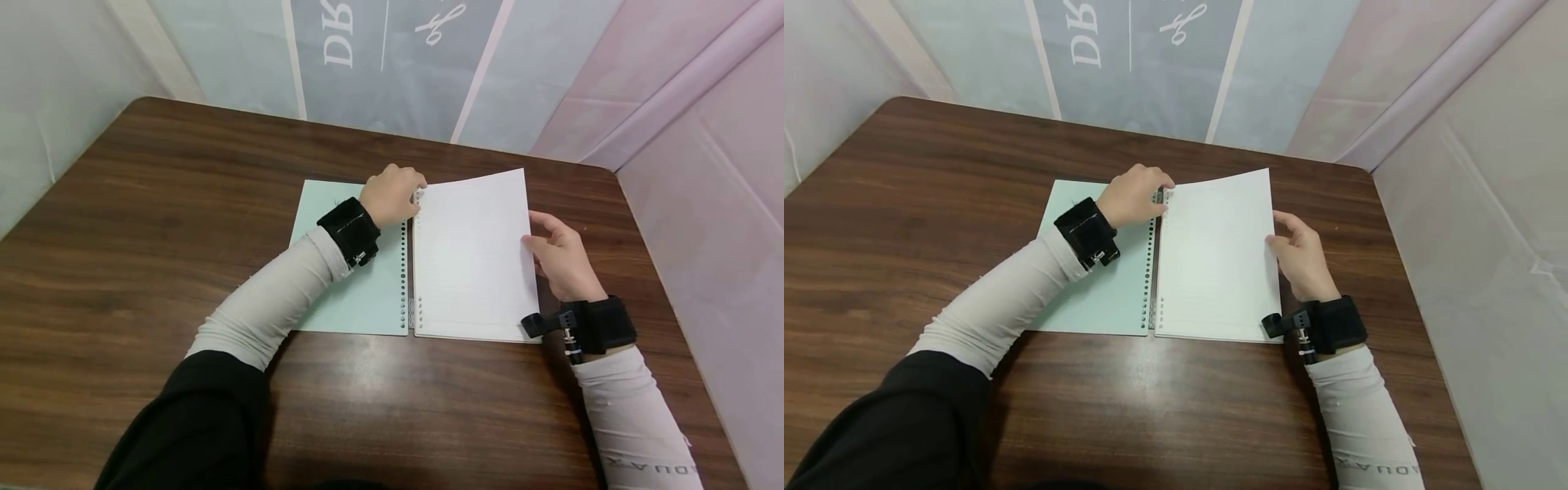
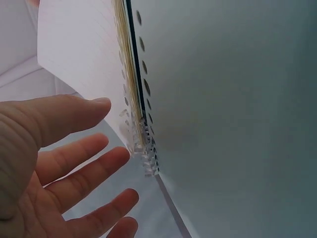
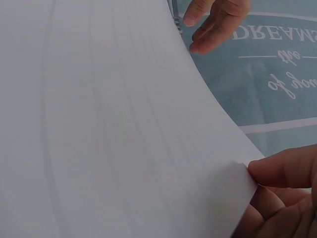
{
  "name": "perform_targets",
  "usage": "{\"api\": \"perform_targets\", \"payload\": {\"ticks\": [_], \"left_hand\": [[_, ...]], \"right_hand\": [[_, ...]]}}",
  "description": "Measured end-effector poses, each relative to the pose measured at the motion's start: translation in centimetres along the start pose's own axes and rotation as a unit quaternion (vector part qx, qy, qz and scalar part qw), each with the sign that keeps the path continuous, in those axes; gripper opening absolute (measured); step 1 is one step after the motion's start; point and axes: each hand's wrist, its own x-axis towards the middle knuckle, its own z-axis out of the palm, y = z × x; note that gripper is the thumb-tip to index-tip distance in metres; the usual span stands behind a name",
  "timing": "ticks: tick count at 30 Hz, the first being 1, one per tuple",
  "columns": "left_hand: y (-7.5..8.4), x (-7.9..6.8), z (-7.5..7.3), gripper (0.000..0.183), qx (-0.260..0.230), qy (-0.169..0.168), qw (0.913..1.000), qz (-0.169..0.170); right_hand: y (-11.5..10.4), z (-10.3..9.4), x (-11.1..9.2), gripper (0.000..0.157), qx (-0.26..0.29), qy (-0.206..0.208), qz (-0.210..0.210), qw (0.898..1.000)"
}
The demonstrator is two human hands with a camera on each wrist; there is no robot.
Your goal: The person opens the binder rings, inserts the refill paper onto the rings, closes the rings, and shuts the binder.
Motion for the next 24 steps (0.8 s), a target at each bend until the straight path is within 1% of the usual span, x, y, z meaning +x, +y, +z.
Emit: {"api": "perform_targets", "payload": {"ticks": [4,10,17,21,24], "left_hand": [[0.1,0.4,0.3,0.039,0.016,-0.003,0.9999,-0.002],[0.3,0.9,0.3,0.038,0.020,-0.006,0.9997,-0.011],[0.5,1.4,0.2,0.035,0.035,-0.022,0.9989,-0.020],[0.7,1.6,0.2,0.037,0.046,-0.030,0.9983,-0.018],[0.8,1.6,0.1,0.038,0.054,-0.037,0.9978,-0.014]], "right_hand": [[0.0,0.2,0.0,0.052,-0.002,0.001,-0.002,1.000],[0.0,0.3,0.1,0.053,0.000,0.000,-0.001,1.000],[0.0,0.5,0.0,0.053,-0.001,-0.001,-0.003,1.000],[0.0,0.5,0.0,0.053,-0.010,-0.002,-0.001,1.000],[0.0,0.4,0.0,0.053,-0.018,-0.011,-0.004,1.000]]}}
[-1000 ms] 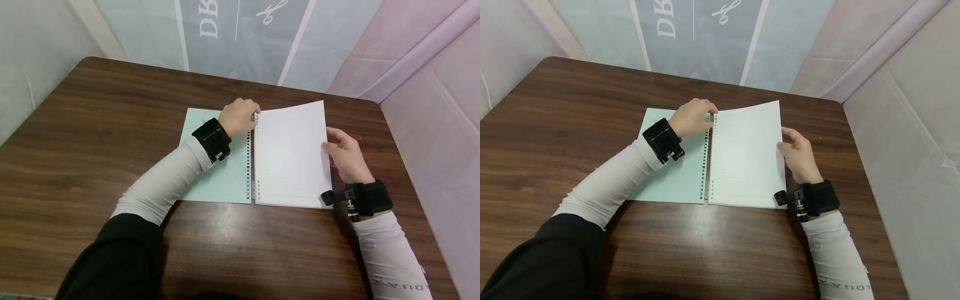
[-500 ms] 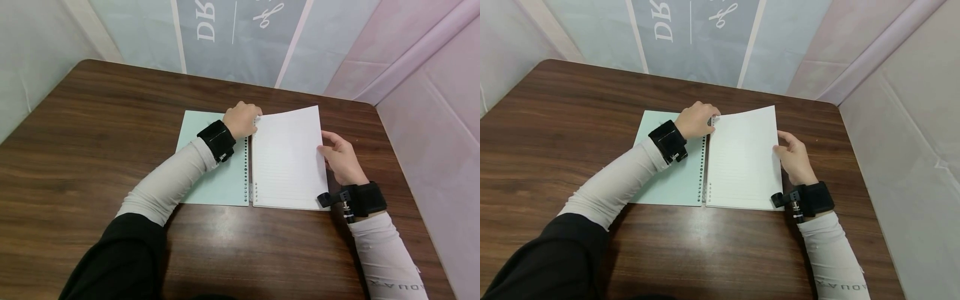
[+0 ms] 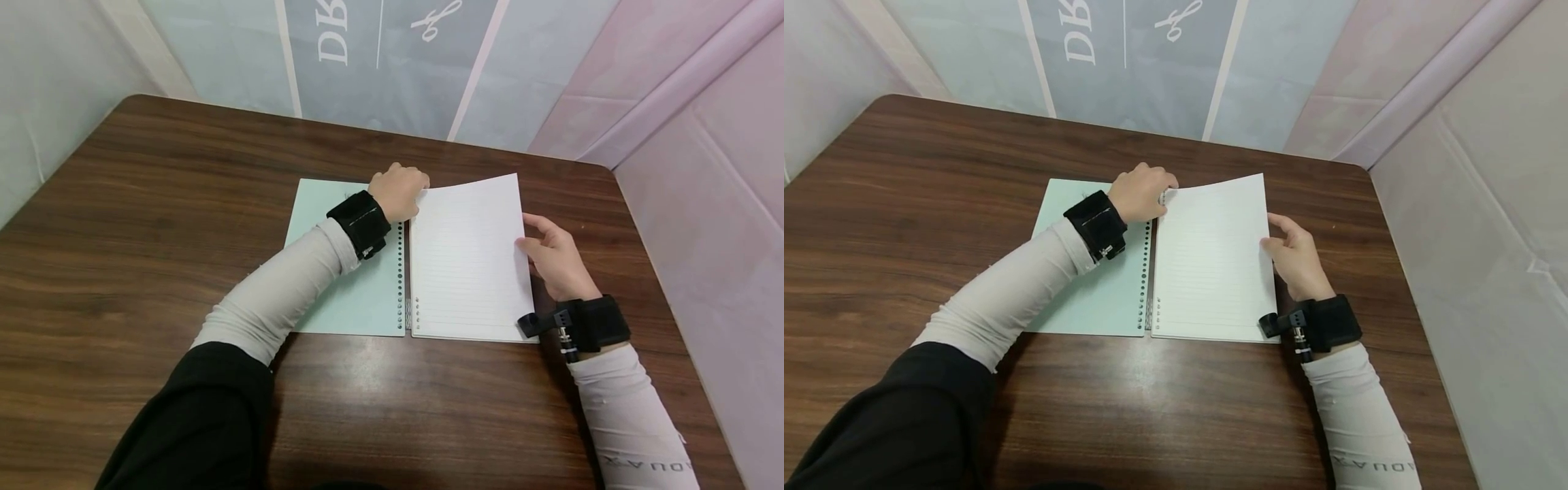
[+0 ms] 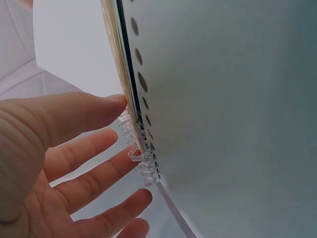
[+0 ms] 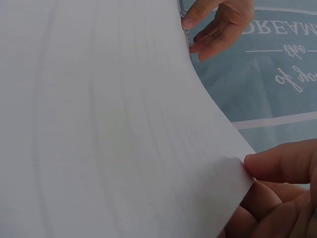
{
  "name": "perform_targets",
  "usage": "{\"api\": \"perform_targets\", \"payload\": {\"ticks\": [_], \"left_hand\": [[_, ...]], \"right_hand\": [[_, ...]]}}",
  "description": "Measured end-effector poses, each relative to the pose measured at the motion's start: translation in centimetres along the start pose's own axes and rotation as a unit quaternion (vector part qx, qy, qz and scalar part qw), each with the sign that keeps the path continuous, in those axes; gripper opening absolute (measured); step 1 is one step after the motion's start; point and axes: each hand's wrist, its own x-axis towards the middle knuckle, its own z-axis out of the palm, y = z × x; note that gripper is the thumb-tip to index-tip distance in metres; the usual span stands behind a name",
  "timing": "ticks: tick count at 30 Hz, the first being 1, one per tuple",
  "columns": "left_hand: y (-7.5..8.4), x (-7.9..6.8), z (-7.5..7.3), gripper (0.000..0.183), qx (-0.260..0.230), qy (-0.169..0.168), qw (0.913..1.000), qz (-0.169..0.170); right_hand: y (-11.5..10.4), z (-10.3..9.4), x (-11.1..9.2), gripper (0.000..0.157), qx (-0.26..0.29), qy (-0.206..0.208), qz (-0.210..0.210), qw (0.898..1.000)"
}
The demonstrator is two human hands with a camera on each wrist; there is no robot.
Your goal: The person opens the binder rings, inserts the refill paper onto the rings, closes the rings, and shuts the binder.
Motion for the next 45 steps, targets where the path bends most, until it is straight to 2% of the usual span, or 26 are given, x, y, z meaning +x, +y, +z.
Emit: {"api": "perform_targets", "payload": {"ticks": [8,13,15,18,22,24,26,34,39,45], "left_hand": [[0.2,0.0,-0.2,0.039,0.011,-0.014,0.9998,0.005],[1.0,-0.9,-0.2,0.042,0.018,-0.029,0.9993,0.017],[1.6,-1.8,-0.4,0.043,0.023,-0.034,0.9983,0.040],[2.7,-3.8,-0.9,0.043,0.028,-0.045,0.9939,0.097],[3.9,-6.8,-1.0,0.040,0.028,-0.088,0.9811,0.170],[4.4,-8.2,-0.8,0.038,0.025,-0.113,0.9739,0.195],[4.6,-9.2,-0.5,0.035,0.026,-0.122,0.9686,0.215],[5.1,-11.7,1.2,0.002,0.056,-0.111,0.9563,0.265],[4.9,-12.1,1.9,0.008,0.078,-0.079,0.9518,0.286],[4.7,-12.2,2.1,0.008,0.084,-0.051,0.9497,0.298]], "right_hand": [[0.1,-0.3,0.2,0.056,-0.001,-0.029,0.003,1.000],[0.3,-0.3,0.1,0.057,0.014,-0.041,0.010,0.999],[0.3,-0.2,0.1,0.058,0.020,-0.045,0.010,0.999],[0.2,-0.4,0.1,0.058,0.015,-0.046,0.008,0.999],[0.3,-0.7,0.1,0.059,-0.013,-0.035,-0.002,0.999],[0.4,-0.9,0.1,0.060,-0.026,-0.026,-0.006,0.999],[0.6,-1.1,0.0,0.060,-0.032,-0.020,-0.009,0.999],[1.1,-1.6,-0.2,0.057,-0.049,-0.005,-0.028,0.998],[1.2,-1.5,0.0,0.048,-0.067,-0.003,-0.036,0.997],[1.2,-1.8,0.0,0.045,-0.111,-0.013,-0.051,0.992]]}}
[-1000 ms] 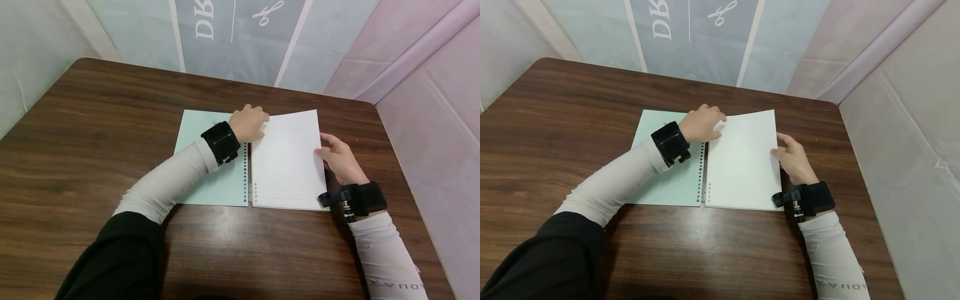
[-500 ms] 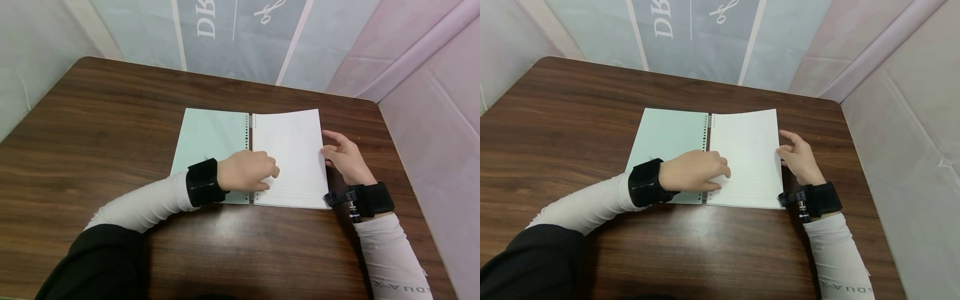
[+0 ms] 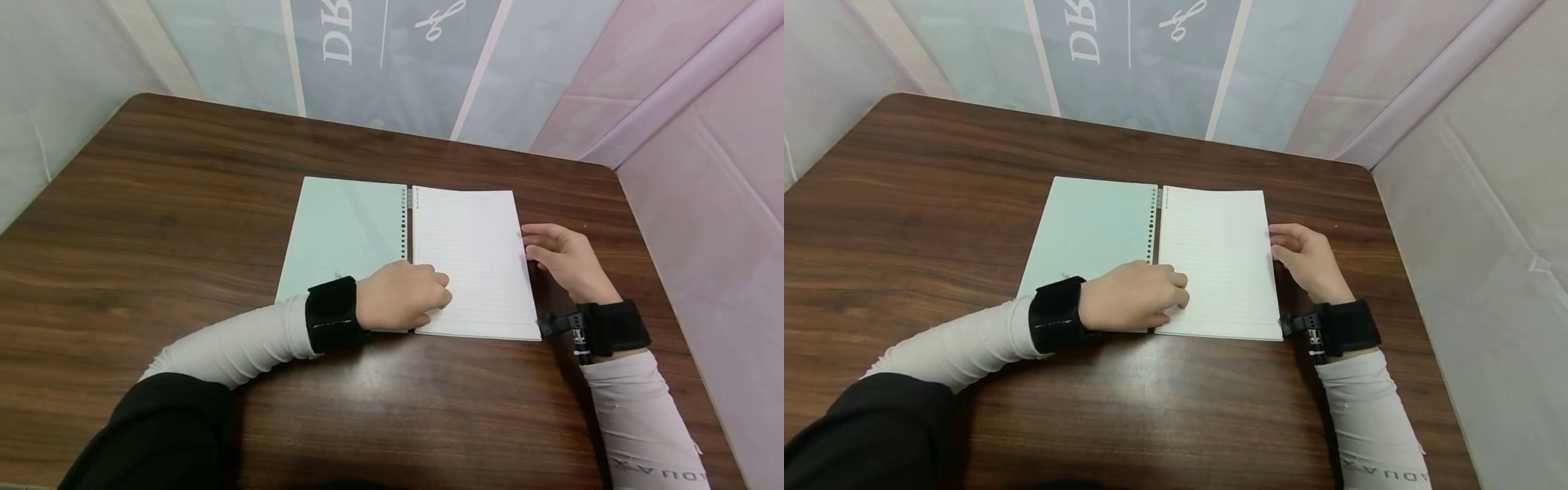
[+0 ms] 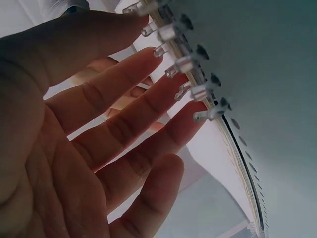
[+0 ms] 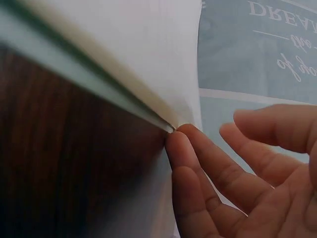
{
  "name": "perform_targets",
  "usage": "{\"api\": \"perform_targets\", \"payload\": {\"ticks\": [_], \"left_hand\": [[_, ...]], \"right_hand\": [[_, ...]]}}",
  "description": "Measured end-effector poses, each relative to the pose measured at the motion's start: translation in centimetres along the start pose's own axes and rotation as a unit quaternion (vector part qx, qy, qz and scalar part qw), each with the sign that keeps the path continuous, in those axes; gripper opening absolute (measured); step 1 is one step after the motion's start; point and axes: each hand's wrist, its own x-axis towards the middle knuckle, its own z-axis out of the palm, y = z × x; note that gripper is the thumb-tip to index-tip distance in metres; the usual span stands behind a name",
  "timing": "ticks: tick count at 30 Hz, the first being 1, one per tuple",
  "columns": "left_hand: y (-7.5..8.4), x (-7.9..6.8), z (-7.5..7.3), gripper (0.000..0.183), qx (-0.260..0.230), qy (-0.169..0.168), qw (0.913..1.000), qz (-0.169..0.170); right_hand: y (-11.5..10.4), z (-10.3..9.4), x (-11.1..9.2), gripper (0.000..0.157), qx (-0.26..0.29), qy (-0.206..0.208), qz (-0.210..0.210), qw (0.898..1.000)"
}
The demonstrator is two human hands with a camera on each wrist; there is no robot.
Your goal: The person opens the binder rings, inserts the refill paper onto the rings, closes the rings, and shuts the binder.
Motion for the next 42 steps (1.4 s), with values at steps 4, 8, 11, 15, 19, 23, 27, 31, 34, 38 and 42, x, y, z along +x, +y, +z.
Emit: {"api": "perform_targets", "payload": {"ticks": [4,8,11,15,19,23,27,31,34,38,42], "left_hand": [[0.1,-0.1,0.1,0.005,0.014,0.008,0.9999,0.002],[0.2,-0.1,0.2,0.007,0.022,0.002,0.9998,-0.002],[0.2,-0.1,0.3,0.007,0.030,-0.002,0.9995,-0.004],[0.3,-0.1,0.4,0.009,0.040,-0.004,0.9992,-0.004],[0.3,-0.1,0.4,0.011,0.042,-0.006,0.9991,-0.007],[0.3,0.0,0.5,0.011,0.040,-0.004,0.9991,-0.011],[0.3,-0.1,0.7,0.012,0.040,0.006,0.9991,-0.009],[0.4,-0.2,0.9,0.014,0.043,0.018,0.9989,-0.008],[0.3,-0.2,0.9,0.015,0.041,0.023,0.9989,-0.007],[0.3,-0.2,0.9,0.014,0.031,0.023,0.9992,-0.010],[0.3,-0.2,1.0,0.013,0.020,0.021,0.9994,-0.017]], "right_hand": [[-0.3,-0.3,-0.2,0.044,-0.027,-0.015,-0.007,1.000],[-0.7,-0.6,-0.5,0.044,-0.045,-0.035,-0.014,0.998],[-1.0,-0.6,-0.8,0.046,-0.069,-0.049,-0.039,0.996],[-1.1,-0.3,-1.1,0.052,-0.092,-0.085,-0.112,0.986],[-0.9,0.1,-1.4,0.060,-0.109,-0.137,-0.145,0.974],[-0.8,0.3,-1.6,0.064,-0.142,-0.157,-0.140,0.967],[-0.9,0.4,-1.7,0.066,-0.157,-0.166,-0.131,0.965],[-1.2,0.6,-1.8,0.069,-0.180,-0.177,-0.129,0.959],[-1.4,0.7,-1.9,0.071,-0.195,-0.178,-0.134,0.955],[-1.5,0.7,-1.8,0.071,-0.201,-0.179,-0.133,0.954],[-1.3,0.8,-1.7,0.071,-0.201,-0.182,-0.133,0.953]]}}
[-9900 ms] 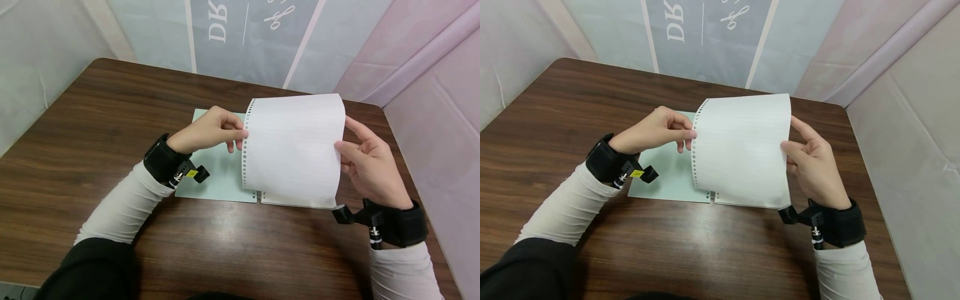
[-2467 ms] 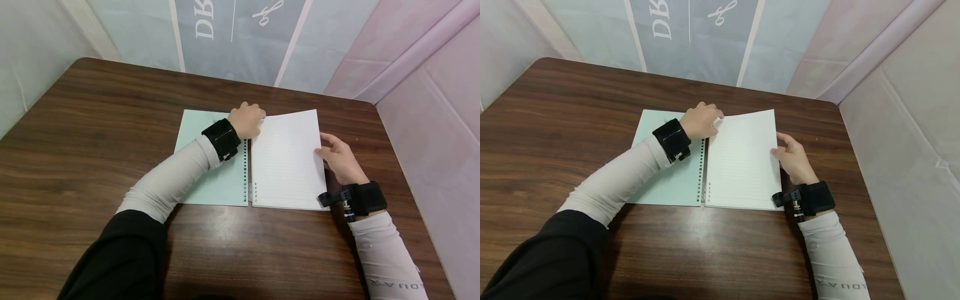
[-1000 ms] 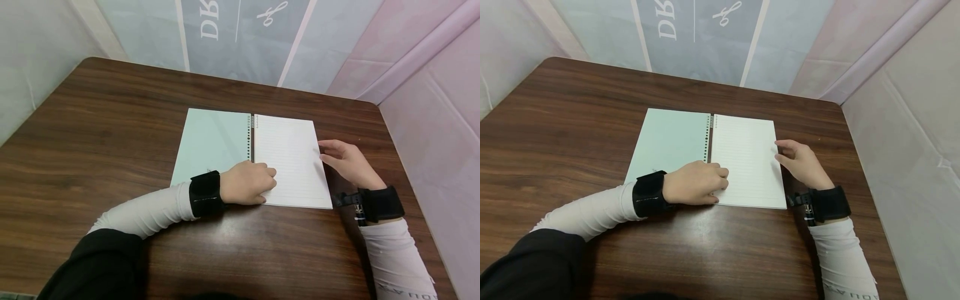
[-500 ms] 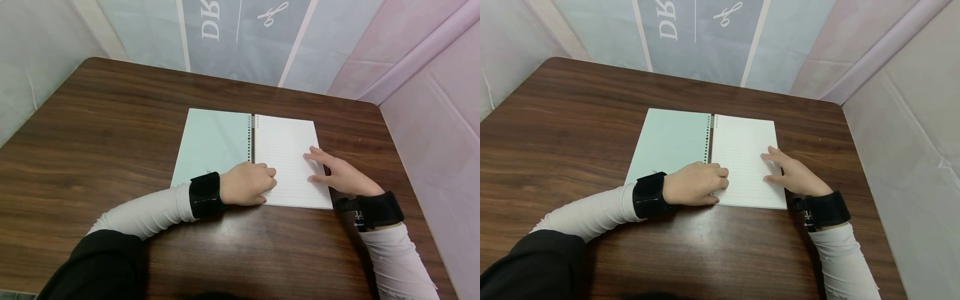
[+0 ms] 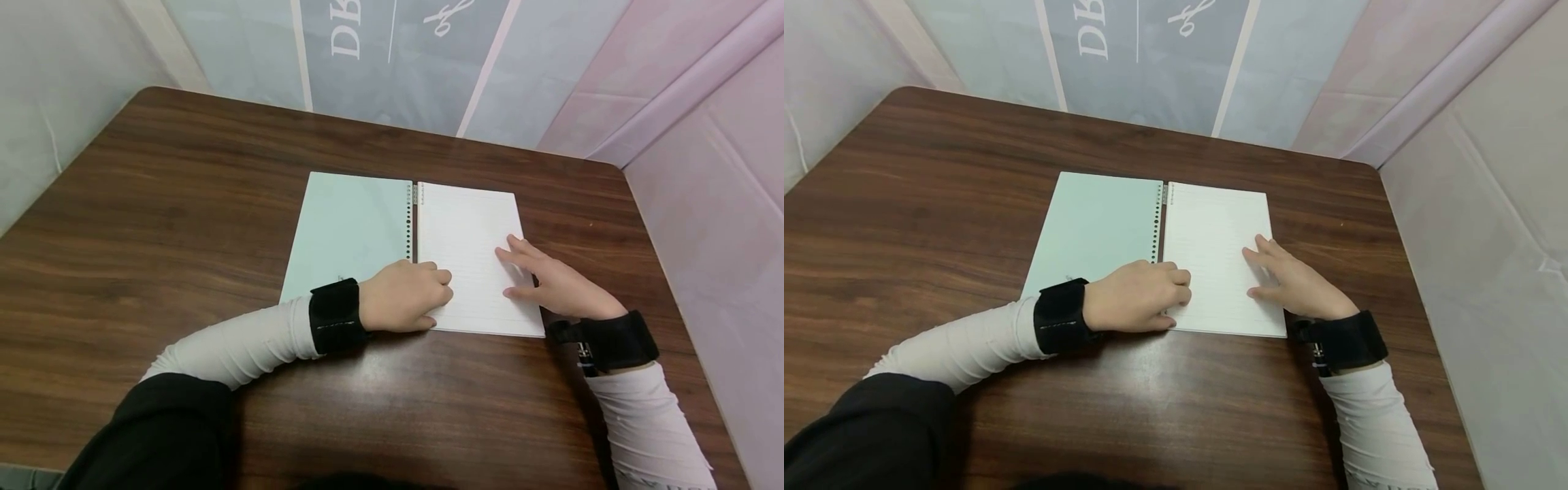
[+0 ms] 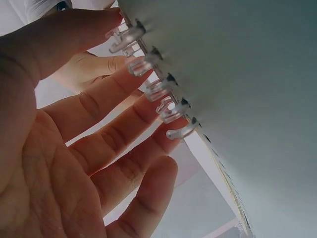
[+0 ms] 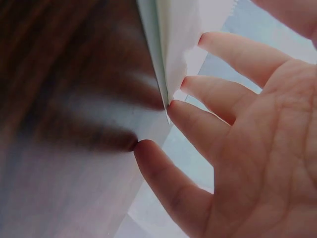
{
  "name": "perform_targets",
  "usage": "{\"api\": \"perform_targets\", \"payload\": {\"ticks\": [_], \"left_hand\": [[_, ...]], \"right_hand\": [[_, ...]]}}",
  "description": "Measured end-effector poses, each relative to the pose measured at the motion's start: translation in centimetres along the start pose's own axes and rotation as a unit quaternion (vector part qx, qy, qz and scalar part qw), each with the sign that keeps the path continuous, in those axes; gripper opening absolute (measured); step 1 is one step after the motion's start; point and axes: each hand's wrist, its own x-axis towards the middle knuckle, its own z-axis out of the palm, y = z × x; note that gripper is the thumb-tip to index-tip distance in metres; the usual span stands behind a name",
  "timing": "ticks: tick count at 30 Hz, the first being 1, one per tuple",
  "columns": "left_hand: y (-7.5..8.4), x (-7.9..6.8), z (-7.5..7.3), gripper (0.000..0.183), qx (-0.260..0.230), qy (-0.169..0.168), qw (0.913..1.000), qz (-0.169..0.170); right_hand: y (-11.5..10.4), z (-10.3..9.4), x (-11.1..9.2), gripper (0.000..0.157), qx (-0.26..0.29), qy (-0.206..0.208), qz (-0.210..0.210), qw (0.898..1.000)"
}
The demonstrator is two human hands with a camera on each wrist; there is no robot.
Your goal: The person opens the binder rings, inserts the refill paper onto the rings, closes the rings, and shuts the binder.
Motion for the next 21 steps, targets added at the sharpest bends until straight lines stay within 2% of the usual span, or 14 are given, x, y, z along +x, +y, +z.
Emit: {"api": "perform_targets", "payload": {"ticks": [5,9,11,16,21], "left_hand": [[-0.1,0.0,-0.3,0.012,-0.002,-0.013,0.9998,0.013],[-0.4,-0.4,-1.2,0.010,-0.018,-0.021,0.9995,0.017],[-0.7,-0.7,-1.8,0.012,-0.032,-0.015,0.9993,0.013],[-2.0,-2.2,-3.1,0.013,-0.052,0.011,0.9983,-0.025],[-2.8,-3.5,-3.1,0.016,-0.071,0.016,0.9949,-0.069]], "right_hand": [[0.5,0.2,0.1,0.072,0.000,0.000,-0.008,1.000],[0.5,0.3,0.2,0.068,0.019,0.001,0.001,1.000],[0.3,0.3,0.2,0.065,0.028,0.009,0.004,1.000],[-0.9,0.0,0.1,0.054,0.024,0.063,-0.021,0.998],[-2.8,-0.3,0.0,0.049,0.010,0.125,-0.076,0.989]]}}
